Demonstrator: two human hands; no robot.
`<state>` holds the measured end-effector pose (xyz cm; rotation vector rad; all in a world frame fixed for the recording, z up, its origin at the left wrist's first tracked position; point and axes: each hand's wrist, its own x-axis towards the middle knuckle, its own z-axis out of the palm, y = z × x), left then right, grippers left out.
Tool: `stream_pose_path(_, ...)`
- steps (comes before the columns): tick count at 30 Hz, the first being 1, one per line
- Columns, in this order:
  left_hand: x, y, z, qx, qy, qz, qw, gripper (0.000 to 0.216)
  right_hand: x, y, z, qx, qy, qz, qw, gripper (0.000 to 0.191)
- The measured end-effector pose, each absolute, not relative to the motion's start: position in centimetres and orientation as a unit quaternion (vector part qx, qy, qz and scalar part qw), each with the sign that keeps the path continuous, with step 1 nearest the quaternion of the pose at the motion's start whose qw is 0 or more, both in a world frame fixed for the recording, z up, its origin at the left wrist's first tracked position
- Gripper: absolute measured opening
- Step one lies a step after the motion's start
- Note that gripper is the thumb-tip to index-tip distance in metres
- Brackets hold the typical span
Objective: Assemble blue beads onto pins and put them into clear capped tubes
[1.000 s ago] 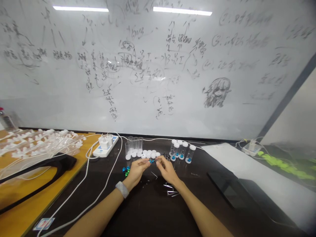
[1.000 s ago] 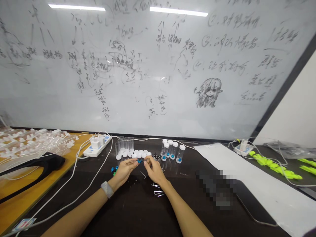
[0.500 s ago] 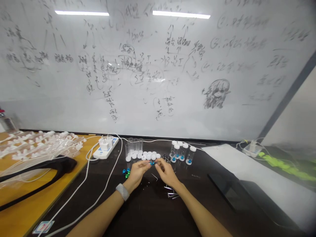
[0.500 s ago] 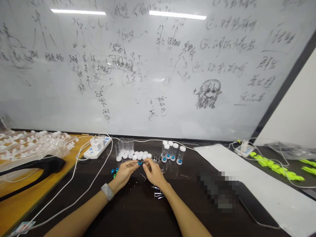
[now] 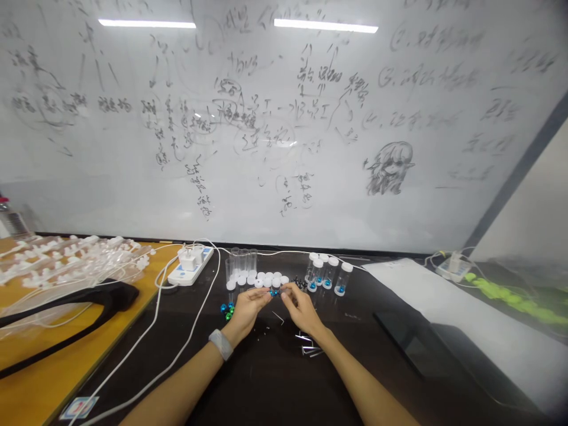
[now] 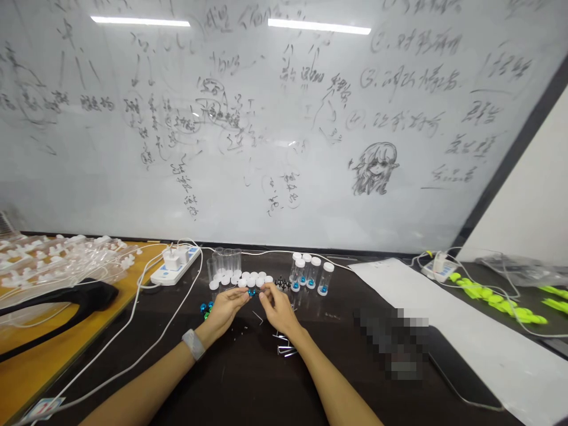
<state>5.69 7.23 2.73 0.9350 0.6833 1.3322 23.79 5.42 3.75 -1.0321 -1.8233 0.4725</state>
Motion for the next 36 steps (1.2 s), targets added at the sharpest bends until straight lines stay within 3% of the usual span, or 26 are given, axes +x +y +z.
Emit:
stream_pose_path(7,5.65,7.31,2.57,0.411,0.302,0.584,0.631,0.034,23.71,5.33,3.72,-0.43,-0.762,0.171,0.453,0.032)
stream_pose_path(10,5.64,7.36,2.46,0.409,0.307,0.584,0.63,0.035,23.76,5.37,3.66,-0.428,-0.76,0.185,0.452,0.025)
stream_pose_path(33,5.75,7.16,2.51,0.392,0.305,0.586,0.641,0.036,23.49,5.45,3.14,-0.439,-0.767,0.169,0.437,0.03)
stream_pose_path(36,5.73,7.18,2.49,0.392,0.303,0.586,0.641,0.036,23.47,5.38,3.15,-0.438,-0.761,0.182,0.442,0.024)
